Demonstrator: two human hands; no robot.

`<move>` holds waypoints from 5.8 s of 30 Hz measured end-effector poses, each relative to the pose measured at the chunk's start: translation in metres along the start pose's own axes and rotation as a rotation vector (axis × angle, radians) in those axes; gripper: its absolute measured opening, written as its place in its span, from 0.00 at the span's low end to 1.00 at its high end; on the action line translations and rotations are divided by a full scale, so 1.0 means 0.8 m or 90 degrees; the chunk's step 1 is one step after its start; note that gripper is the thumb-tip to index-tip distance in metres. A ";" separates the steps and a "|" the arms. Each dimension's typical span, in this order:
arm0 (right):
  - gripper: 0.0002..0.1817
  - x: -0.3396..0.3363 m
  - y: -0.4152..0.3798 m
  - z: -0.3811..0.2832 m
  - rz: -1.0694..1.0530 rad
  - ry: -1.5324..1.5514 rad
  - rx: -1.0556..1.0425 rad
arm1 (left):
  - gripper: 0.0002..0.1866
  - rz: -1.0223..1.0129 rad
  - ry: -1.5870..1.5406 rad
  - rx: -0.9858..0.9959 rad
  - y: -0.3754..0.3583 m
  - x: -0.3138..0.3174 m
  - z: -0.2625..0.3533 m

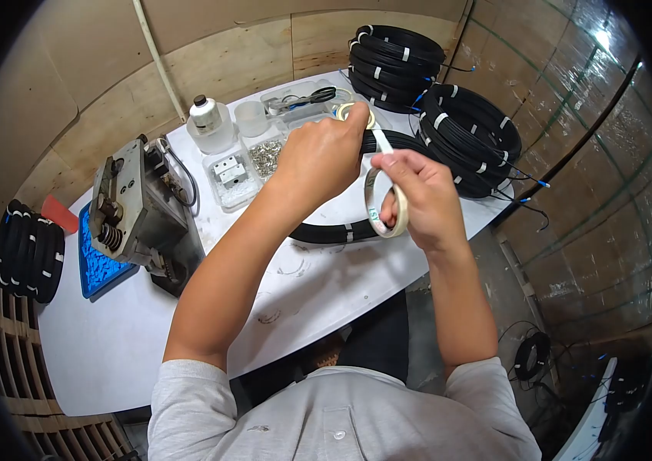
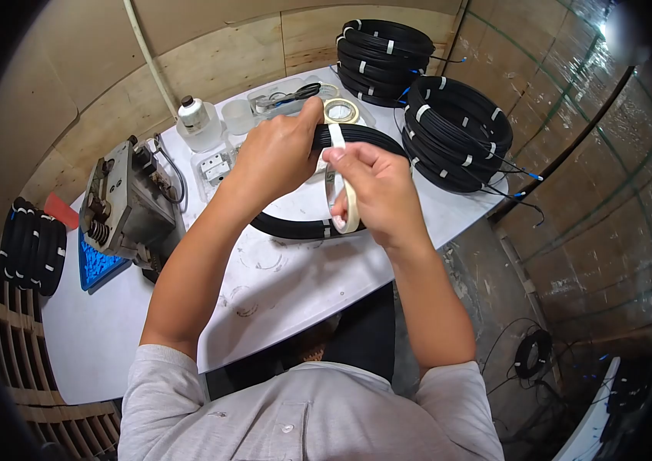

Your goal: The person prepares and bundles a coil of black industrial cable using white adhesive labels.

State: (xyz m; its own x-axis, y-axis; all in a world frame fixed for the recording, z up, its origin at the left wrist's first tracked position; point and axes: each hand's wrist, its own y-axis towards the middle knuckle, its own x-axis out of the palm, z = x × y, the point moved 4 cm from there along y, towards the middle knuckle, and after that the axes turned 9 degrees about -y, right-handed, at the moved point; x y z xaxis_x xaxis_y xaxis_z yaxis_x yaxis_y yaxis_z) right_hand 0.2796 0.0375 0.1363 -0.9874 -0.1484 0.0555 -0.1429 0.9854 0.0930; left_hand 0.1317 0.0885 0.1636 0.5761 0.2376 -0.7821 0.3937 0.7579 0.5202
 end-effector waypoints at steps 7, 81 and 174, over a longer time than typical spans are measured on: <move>0.15 0.005 0.006 0.002 0.039 0.063 0.013 | 0.18 0.005 -0.013 0.002 -0.001 -0.001 -0.010; 0.27 -0.010 -0.034 0.004 0.181 -0.343 -0.512 | 0.30 -0.050 -0.110 -0.003 -0.003 -0.015 -0.020; 0.17 -0.076 0.065 0.037 0.064 -0.533 -0.344 | 0.13 0.045 -0.265 -0.156 -0.048 -0.010 -0.084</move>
State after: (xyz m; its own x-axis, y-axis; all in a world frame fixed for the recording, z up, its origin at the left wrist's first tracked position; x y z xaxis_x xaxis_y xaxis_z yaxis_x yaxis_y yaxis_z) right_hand 0.3304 0.1003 0.1086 -0.7525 0.2456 -0.6111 -0.2107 0.7893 0.5767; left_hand 0.0634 0.0982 0.1269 0.8523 0.0690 -0.5185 0.1913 0.8815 0.4317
